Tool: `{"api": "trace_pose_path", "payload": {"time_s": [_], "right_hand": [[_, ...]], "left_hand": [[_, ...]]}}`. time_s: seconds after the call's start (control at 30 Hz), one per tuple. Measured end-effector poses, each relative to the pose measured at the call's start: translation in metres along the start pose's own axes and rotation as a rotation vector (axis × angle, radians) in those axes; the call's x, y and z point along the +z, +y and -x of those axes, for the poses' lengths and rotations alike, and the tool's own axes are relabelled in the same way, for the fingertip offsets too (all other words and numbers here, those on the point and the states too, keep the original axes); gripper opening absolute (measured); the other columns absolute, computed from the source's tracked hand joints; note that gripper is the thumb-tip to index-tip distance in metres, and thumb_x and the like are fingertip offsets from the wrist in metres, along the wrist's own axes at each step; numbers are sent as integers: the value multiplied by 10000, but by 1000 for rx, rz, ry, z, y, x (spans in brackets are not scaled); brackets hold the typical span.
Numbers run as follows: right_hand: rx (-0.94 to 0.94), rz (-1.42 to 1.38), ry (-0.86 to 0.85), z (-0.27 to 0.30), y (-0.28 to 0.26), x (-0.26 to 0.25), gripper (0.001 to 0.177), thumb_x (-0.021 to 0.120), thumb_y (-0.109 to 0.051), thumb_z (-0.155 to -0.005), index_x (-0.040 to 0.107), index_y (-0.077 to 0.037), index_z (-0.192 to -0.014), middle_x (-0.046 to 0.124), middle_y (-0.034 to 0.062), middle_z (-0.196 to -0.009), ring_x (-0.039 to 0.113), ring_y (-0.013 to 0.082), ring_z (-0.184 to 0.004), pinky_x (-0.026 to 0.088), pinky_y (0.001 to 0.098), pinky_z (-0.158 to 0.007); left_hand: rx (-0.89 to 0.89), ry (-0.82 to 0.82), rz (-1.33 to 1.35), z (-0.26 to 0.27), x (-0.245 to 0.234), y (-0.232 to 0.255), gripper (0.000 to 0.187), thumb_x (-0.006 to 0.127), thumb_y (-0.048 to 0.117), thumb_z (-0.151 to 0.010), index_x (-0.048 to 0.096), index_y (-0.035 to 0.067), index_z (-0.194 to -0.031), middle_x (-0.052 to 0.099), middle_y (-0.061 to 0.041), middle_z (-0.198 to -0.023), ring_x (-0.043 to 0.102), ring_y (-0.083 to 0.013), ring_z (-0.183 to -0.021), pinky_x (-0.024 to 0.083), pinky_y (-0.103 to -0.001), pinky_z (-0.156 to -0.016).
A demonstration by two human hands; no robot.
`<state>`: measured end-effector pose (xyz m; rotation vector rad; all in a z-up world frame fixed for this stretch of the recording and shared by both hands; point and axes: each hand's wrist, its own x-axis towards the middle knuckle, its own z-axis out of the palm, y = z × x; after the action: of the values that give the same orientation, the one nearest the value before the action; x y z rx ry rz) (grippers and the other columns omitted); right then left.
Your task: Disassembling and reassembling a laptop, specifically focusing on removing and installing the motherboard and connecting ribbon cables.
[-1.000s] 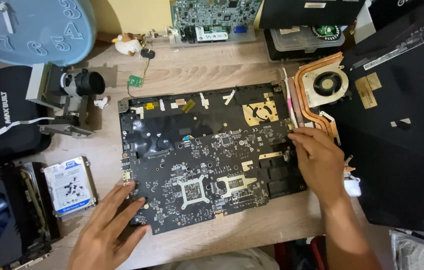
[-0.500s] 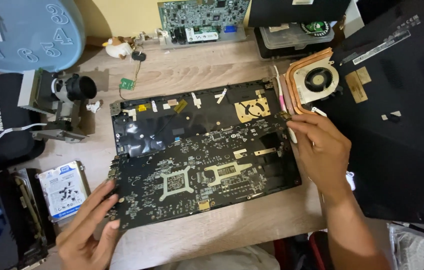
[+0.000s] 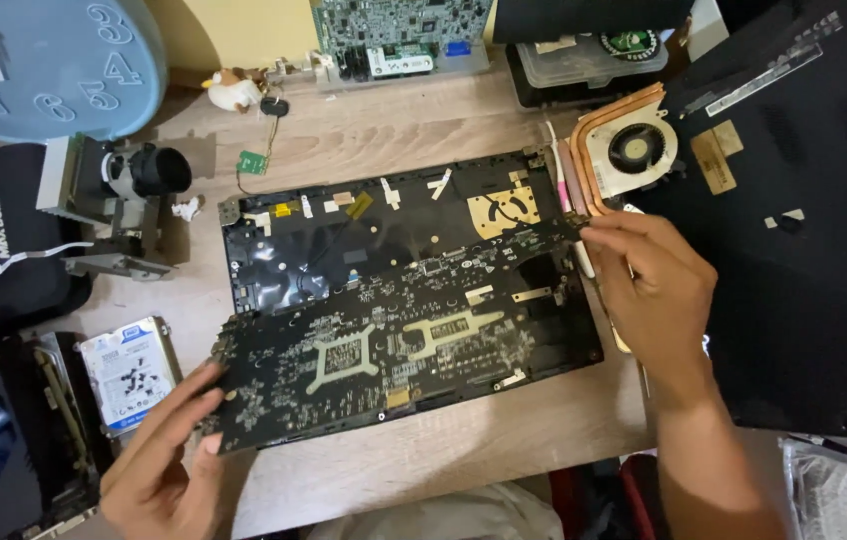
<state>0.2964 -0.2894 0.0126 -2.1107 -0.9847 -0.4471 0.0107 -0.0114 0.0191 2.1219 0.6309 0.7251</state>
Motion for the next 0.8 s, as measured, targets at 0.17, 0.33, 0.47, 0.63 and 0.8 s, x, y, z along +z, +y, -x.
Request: {"api": "trace_pose_path", "payload": {"time_s": [0.17, 0.33, 0.47, 0.63, 0.8], "right_hand": [[10, -17, 21, -2, 3, 3, 208, 644, 236, -973, 769, 85, -1041, 732, 235, -1087, 716, 287, -991, 583, 321, -872], [9, -14, 12, -1, 5, 3, 186, 633, 206, -1000, 766, 90, -1059, 728, 224, -1070, 713, 293, -980, 589, 342, -891], [62, -44, -5, 7, 9, 1, 177, 642, 183, -993, 761, 78, -1072, 727, 223, -1096, 712, 294, -1025, 575, 347, -935], [115, -58, -33, 17, 18, 2, 186, 638, 167, -993, 764, 60, -1079, 726, 198, -1112, 704, 279, -1078, 561, 327, -945], [73, -28, -72, 17, 14, 5, 159, 673, 188, -959, 759, 80, -1038, 732, 204, -1064, 709, 286, -1022, 577, 358, -966]], "left_hand": [[12, 77, 88, -14, 3, 8, 309, 578, 98, -996, 646, -106, -1218, 677, -303, -1274, 694, -372, -1195, 593, -414, -1042], [25, 87, 23, -30, -2, 26, 284, 557, 95, -1058, 638, -109, -1237, 670, -281, -1277, 662, -361, -1230, 551, -419, -1046], [-4, 67, 21, -33, -3, 41, 285, 574, 92, -1021, 642, -109, -1212, 663, -299, -1281, 668, -377, -1227, 614, -397, -973], [36, 13, 10, -23, 4, 9, 284, 595, 109, -987, 669, -88, -1177, 669, -288, -1299, 677, -379, -1230, 598, -385, -967], [198, -128, 65, -1, 8, -48, 350, 691, 87, -869, 673, 11, -1210, 655, -246, -1368, 670, -368, -1284, 585, -454, -1115]]}}
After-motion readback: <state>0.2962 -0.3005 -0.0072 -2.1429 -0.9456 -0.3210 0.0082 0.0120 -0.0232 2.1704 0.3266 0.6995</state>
